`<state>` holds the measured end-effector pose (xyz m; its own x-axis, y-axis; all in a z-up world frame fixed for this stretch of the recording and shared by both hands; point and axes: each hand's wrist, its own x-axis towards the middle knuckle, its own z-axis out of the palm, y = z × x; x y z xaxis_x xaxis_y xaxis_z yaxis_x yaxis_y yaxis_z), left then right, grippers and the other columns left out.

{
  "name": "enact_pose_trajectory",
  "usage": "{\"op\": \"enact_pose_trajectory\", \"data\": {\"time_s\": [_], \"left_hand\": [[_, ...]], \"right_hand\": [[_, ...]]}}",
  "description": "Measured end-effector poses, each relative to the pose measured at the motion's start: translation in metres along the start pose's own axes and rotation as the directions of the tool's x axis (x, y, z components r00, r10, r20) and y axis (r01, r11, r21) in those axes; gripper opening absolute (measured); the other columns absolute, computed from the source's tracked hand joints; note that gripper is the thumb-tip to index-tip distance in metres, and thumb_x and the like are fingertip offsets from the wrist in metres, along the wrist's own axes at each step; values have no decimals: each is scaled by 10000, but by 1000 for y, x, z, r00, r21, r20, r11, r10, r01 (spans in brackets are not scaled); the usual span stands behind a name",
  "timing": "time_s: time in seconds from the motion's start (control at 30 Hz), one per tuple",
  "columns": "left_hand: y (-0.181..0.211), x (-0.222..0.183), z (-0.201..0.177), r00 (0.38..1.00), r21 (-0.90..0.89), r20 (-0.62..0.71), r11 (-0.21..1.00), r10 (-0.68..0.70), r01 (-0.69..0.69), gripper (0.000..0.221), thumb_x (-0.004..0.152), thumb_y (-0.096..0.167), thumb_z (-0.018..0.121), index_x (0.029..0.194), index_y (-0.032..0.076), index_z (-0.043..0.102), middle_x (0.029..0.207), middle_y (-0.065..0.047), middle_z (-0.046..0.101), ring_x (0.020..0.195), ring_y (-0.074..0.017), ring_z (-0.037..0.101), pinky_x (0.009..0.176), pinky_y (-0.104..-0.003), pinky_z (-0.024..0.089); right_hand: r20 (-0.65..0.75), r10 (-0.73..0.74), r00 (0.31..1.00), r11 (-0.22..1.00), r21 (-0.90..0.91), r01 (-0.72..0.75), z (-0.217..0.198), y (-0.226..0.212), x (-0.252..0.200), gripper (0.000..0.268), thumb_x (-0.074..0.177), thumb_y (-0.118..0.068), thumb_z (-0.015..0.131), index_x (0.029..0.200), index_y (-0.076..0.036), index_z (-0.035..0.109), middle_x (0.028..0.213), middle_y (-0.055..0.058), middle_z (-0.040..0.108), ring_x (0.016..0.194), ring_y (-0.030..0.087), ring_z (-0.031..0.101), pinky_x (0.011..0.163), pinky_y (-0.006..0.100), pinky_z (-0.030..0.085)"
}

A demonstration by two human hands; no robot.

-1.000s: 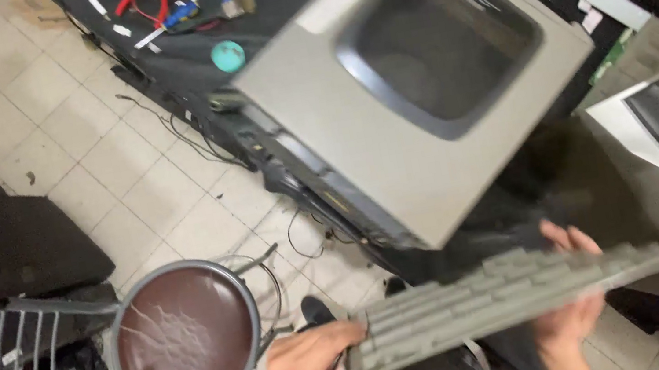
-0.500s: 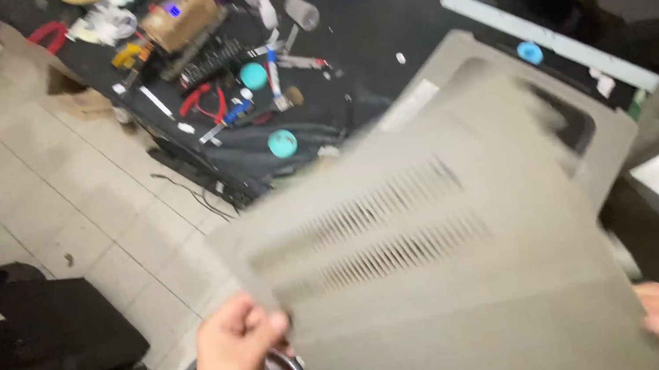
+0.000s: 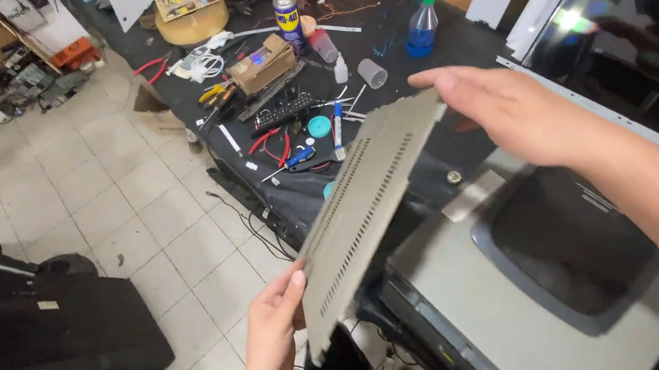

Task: Disassembling and reassembling the outer casing of a stereo system using an electric screwdriver on a repair bench.

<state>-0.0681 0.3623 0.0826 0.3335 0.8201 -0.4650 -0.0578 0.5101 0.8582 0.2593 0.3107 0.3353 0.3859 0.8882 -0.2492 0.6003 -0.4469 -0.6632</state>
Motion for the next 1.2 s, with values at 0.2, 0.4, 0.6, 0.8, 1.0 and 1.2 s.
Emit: {"op": "enact_pose_trajectory", "data": {"time_s": [0.2, 0.4, 0.6, 0.8, 1.0, 1.2], "left_hand": [[21, 55, 17, 963, 68, 261, 997, -61, 45, 730, 938, 500, 652, 1422, -33, 776, 947, -261, 887, 621, -294, 809, 506, -285, 584], [4, 155, 8, 763, 158, 562, 947, -320, 280, 764, 954, 513, 622, 1508, -12, 667, 1125, -310, 851, 789, -363, 845, 631, -387, 662], [42, 206, 0, 272, 355, 922, 880, -274, -315, 230, 981, 298, 757, 1167, 195, 844, 1683, -7, 561, 1372, -123, 706, 1019, -247, 549], [-62, 229, -38, 286, 254, 957, 599, -44, -760, 641, 979, 210, 771, 1588, 107, 600, 946, -81, 867, 713, -311, 789, 596, -459, 594], [-117, 203, -27, 69, 74, 996, 95, -57, -993, 1189, 573, 231, 777, 1685, -13, 435, 579, 23, 575, 439, -167, 575, 383, -381, 415], [-115, 182, 10, -6, 9, 987, -90, 162, -996, 923, 738, 110, 616, 1643, -32, 496, 606, 59, 426, 445, -105, 420, 388, -299, 366]], "right_hand": [[-65, 105, 992, 992, 71, -100, 1, -14, 71, 750, 991, -657, 331, 1422, -214, 757, 1282, 85, 810, 1224, 202, 764, 1040, 375, 589], [-158, 299, 941, 950, 145, -277, 15, 26, 160, 634, 1091, -605, 425, 1286, -140, 808, 1116, 121, 854, 1062, 205, 818, 912, 370, 595], [-52, 535, 843, 841, 135, -525, 30, 47, 179, 609, 1069, -567, 399, 1300, -187, 815, 1211, -2, 822, 1084, 155, 734, 986, 336, 526], [-31, 675, 738, 726, -151, -671, 61, 64, 139, 759, 1033, -652, 294, 1338, -169, 794, 1472, -10, 767, 1336, 174, 696, 1215, 404, 450], [-118, 290, 950, 783, -541, -306, 82, 76, 109, 603, 1176, -472, 339, 1370, -120, 788, 1280, 152, 787, 1319, 353, 635, 1076, 504, 505], [-246, 81, 966, 788, -577, -213, 58, 91, 91, 665, 1259, -385, 268, 1478, 50, 721, 1450, 262, 738, 1433, 448, 619, 1258, 621, 390]]}}
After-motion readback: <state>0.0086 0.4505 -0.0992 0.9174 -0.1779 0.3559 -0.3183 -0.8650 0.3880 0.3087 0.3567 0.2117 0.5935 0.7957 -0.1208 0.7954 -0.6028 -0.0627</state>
